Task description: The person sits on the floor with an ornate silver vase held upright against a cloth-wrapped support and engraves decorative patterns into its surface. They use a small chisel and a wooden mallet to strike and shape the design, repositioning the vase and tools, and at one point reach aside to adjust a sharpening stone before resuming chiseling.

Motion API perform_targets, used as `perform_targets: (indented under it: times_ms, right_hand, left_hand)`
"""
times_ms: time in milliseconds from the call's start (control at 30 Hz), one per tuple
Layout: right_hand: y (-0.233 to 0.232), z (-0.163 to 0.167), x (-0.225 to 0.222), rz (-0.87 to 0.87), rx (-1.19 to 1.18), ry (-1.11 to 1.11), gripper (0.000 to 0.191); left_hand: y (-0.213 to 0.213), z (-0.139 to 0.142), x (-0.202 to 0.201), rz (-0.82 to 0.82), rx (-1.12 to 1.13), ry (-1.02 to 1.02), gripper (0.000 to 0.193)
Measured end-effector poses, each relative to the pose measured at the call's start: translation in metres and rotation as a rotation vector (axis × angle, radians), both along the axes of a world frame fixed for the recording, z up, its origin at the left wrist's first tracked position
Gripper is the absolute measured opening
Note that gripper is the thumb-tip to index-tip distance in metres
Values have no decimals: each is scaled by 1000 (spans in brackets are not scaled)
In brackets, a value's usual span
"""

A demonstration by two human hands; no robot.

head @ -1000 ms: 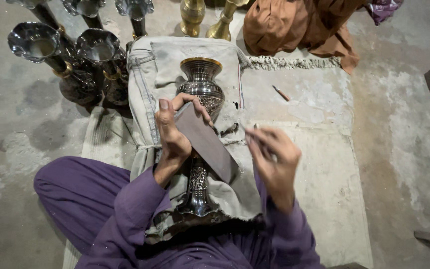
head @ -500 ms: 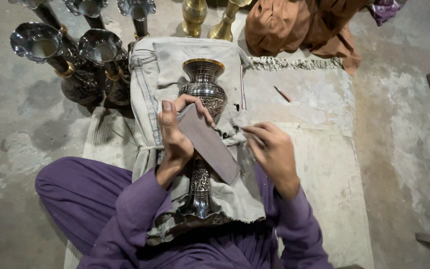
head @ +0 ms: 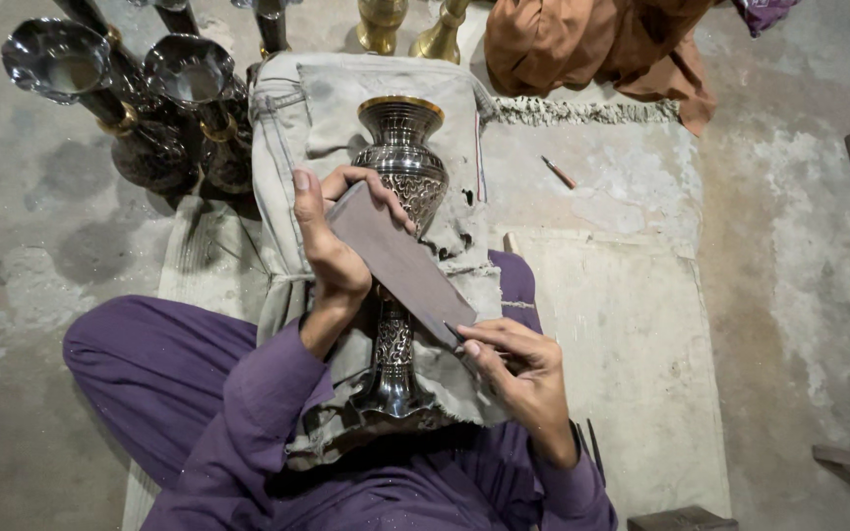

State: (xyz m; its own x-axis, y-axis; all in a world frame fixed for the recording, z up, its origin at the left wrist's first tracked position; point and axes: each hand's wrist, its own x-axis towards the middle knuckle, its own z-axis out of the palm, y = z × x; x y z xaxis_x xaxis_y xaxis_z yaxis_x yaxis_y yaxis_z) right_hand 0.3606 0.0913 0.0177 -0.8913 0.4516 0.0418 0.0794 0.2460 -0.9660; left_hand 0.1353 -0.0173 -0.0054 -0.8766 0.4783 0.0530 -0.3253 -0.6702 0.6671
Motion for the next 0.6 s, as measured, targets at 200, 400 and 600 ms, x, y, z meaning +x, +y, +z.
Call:
perform_targets:
  times_ms: [200, 400, 600]
  right_hand:
    - [-6, -3, -2, -47, -72, -72, 19]
    - [-9, 1, -1, -47, -38, -86, 18]
    - [-10, 4, -3, -38, 9, -90, 18]
  left_hand:
    - [0, 4, 3, 22, -32, 30, 74]
    - [-1, 6, 5, 11, -22, 51, 75]
    - [-2, 7, 5, 5, -11, 48, 75]
